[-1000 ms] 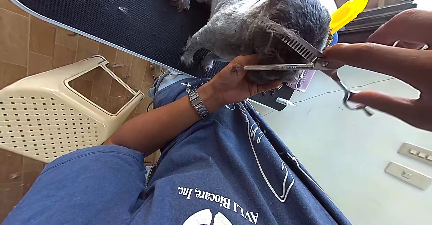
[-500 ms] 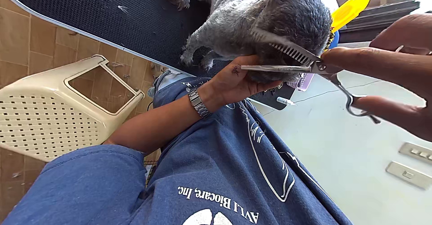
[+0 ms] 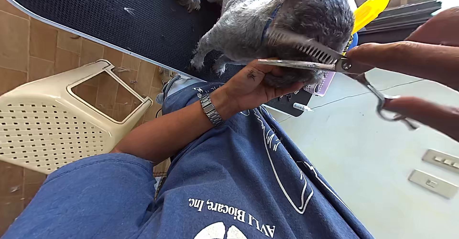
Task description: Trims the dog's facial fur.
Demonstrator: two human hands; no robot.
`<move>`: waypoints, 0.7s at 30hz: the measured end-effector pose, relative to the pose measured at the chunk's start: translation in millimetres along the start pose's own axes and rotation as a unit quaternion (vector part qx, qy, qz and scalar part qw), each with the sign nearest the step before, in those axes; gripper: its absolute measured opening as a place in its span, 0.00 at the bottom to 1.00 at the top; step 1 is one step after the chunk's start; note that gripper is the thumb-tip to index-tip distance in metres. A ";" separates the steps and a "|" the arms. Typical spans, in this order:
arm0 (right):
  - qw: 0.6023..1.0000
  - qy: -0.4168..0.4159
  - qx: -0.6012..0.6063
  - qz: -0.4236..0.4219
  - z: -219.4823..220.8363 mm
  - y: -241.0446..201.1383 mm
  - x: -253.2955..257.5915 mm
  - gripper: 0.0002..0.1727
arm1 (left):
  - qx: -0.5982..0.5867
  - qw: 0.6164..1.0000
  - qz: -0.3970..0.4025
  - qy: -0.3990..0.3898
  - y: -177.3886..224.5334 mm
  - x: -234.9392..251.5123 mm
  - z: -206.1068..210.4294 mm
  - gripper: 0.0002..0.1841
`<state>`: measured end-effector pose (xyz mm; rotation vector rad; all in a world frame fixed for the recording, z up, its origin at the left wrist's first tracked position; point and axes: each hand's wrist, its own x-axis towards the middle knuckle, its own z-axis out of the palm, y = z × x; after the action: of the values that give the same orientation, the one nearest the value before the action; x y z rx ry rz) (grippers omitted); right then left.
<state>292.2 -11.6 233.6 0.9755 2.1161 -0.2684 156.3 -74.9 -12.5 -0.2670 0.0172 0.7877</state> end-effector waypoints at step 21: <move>0.994 0.024 0.063 0.082 9.1 20.2 -1.6 0.28 | 0.004 1.000 0.002 0.028 4.8 -0.4 18.1 0.13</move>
<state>312.6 -3.0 231.0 1.2350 2.0682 -0.3011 151.1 -67.6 3.9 -0.2817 0.0730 0.7832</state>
